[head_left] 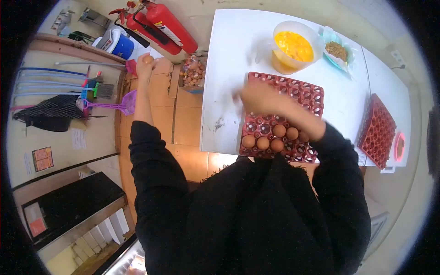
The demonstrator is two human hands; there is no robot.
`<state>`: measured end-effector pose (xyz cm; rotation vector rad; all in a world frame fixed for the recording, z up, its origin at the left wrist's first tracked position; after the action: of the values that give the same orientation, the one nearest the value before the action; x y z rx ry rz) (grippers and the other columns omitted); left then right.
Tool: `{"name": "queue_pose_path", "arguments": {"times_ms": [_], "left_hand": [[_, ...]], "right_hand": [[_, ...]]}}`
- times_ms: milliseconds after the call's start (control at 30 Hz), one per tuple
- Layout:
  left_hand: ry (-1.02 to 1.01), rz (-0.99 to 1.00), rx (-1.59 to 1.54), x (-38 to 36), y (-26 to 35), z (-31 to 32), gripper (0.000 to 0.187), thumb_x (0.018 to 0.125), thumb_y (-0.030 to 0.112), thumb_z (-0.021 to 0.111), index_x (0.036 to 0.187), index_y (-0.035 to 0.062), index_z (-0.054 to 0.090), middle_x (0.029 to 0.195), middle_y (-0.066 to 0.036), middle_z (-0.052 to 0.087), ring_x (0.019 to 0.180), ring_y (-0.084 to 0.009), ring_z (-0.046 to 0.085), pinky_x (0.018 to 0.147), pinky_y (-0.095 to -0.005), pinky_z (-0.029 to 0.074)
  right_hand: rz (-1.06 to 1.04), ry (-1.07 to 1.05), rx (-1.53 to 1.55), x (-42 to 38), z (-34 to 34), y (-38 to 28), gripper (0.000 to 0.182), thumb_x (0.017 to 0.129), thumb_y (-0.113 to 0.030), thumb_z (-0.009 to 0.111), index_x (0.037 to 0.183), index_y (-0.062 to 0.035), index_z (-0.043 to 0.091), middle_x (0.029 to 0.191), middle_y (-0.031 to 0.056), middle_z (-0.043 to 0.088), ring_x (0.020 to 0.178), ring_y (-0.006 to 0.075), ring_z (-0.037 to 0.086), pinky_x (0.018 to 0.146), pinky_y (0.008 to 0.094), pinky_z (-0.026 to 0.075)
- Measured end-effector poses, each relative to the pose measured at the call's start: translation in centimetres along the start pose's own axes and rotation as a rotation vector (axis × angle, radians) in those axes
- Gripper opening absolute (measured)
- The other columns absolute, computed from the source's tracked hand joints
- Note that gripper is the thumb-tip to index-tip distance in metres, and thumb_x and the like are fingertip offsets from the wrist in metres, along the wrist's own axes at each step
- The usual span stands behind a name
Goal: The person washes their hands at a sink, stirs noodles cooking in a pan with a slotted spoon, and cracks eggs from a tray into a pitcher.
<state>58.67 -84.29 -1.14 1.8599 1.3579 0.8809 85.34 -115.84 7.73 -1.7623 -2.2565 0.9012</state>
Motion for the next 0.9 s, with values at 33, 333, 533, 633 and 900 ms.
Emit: {"name": "queue_pose_path", "arguments": {"times_ms": [33, 333, 533, 633, 900], "left_hand": [[0.000, -0.002, -0.005, -0.4, -0.1, 0.1, 0.051, 0.062, 0.012, 0.073, 0.106, 0.0040, 0.048, 0.085, -0.006, 0.054, 0.069, -0.0131, 0.055, 0.054, -0.0215, 0.045], [-0.501, -0.324, -0.812, -2.3, 11.4, 8.4, 0.039, 0.078, 0.019, 0.059, 0.112, 0.0079, 0.043, 0.094, -0.006, 0.052, 0.086, -0.0196, 0.052, 0.073, -0.0326, 0.045], [-0.849, -0.440, -1.117, -6.9, 19.7, 15.8, 0.029, 0.081, 0.019, 0.055, 0.106, 0.0100, 0.046, 0.102, -0.014, 0.049, 0.092, -0.0279, 0.050, 0.076, -0.0357, 0.044], [-0.957, -0.442, -1.152, -9.1, 23.5, 17.1, 0.037, 0.082, 0.029, 0.052, 0.110, 0.0072, 0.042, 0.106, -0.016, 0.046, 0.098, -0.0271, 0.047, 0.082, -0.0381, 0.040], [-1.063, -0.484, -1.264, -11.7, 29.8, 21.7, 0.055, 0.085, 0.048, 0.037, 0.116, 0.0025, 0.037, 0.113, -0.017, 0.043, 0.105, -0.0255, 0.042, 0.087, -0.0388, 0.036]], "right_hand": [[-0.025, -0.217, -0.037, -2.1, 2.4, -0.7, 0.028, 0.064, -0.010, 0.061, 0.091, -0.0037, 0.057, 0.072, 0.0161, 0.059, 0.073, 0.0294, 0.059, 0.064, 0.0383, 0.046], [-0.189, 0.130, -0.151, -7.7, 12.1, 0.0, 0.036, 0.064, -0.023, 0.062, 0.094, -0.0095, 0.048, 0.093, 0.0113, 0.048, 0.083, 0.0262, 0.050, 0.067, 0.0384, 0.043], [-0.205, 0.230, -0.106, -7.5, 11.7, 0.9, 0.041, 0.060, -0.024, 0.065, 0.093, -0.0089, 0.047, 0.088, 0.0073, 0.048, 0.085, 0.0237, 0.048, 0.067, 0.0378, 0.041], [-0.002, 0.299, 0.337, -8.0, 9.7, 2.8, 0.041, 0.060, -0.019, 0.065, 0.095, -0.0061, 0.049, 0.087, 0.0076, 0.052, 0.084, 0.0210, 0.051, 0.071, 0.0346, 0.042], [-0.065, 1.635, 0.461, -7.7, -6.6, 9.7, 0.041, 0.066, -0.015, 0.070, 0.097, 0.0015, 0.048, 0.090, 0.0105, 0.055, 0.078, 0.0173, 0.056, 0.070, 0.0274, 0.046]]}}
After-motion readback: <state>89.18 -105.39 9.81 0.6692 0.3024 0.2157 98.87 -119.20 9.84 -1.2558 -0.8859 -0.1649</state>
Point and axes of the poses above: each hand's wrist, its own x-axis towards the middle knuckle, its own z-axis out of the palm, y = z × x, the point moved 1 cm from there along x, towards the middle knuckle
